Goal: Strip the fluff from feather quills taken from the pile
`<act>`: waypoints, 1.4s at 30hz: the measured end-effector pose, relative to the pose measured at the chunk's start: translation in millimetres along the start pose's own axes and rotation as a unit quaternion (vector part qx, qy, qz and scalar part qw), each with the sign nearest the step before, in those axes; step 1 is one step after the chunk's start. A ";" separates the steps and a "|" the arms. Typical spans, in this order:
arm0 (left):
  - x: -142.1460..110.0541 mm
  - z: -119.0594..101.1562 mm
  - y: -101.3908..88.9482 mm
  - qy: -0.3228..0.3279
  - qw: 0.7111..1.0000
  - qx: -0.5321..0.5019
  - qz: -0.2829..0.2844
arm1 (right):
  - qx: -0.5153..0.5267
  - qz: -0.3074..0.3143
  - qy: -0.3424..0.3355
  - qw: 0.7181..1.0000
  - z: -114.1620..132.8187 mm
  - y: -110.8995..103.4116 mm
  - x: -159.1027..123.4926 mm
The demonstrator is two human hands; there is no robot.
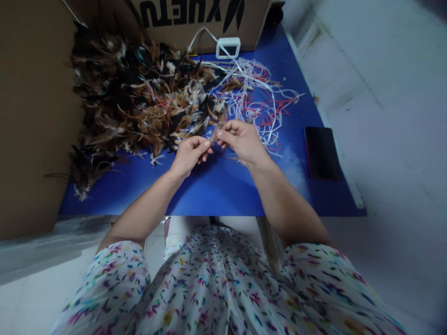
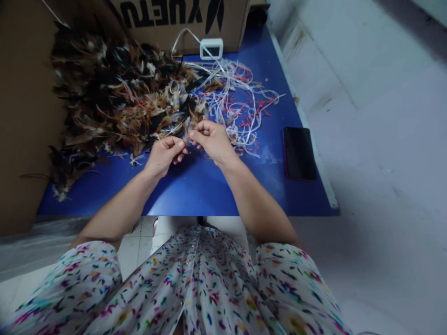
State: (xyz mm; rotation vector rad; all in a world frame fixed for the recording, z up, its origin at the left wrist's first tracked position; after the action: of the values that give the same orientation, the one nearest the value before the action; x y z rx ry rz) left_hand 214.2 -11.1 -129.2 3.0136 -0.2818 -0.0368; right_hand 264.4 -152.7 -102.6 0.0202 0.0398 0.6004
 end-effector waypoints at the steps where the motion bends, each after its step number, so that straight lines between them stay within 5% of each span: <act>1: 0.0 0.1 -0.3 -0.002 1.000 0.003 -0.002 | -0.003 0.000 0.000 1.000 0.0 0.1 0.0; 31: -0.8 -2.7 0.1 0.010 0.999 0.041 0.002 | -0.041 -0.011 -0.018 0.999 -1.7 2.4 1.1; 42: -0.1 -2.2 -0.6 0.012 0.998 0.067 0.000 | -0.110 0.000 -0.074 0.991 -3.6 0.3 3.9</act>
State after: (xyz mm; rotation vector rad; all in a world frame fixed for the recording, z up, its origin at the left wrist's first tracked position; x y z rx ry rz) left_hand 214.3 -10.2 -127.1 3.1450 -0.2924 0.0200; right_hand 267.2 -150.2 -106.3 -0.1496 -0.1706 0.5987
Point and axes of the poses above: each hand's wrist, its own x-axis towards the middle knuckle, its own y-axis out of the palm, z = x × y, the point moved 6 cm from there along x, towards the middle knuckle, and after that the axes turned 15 degrees about z, right-handed, at the moved point
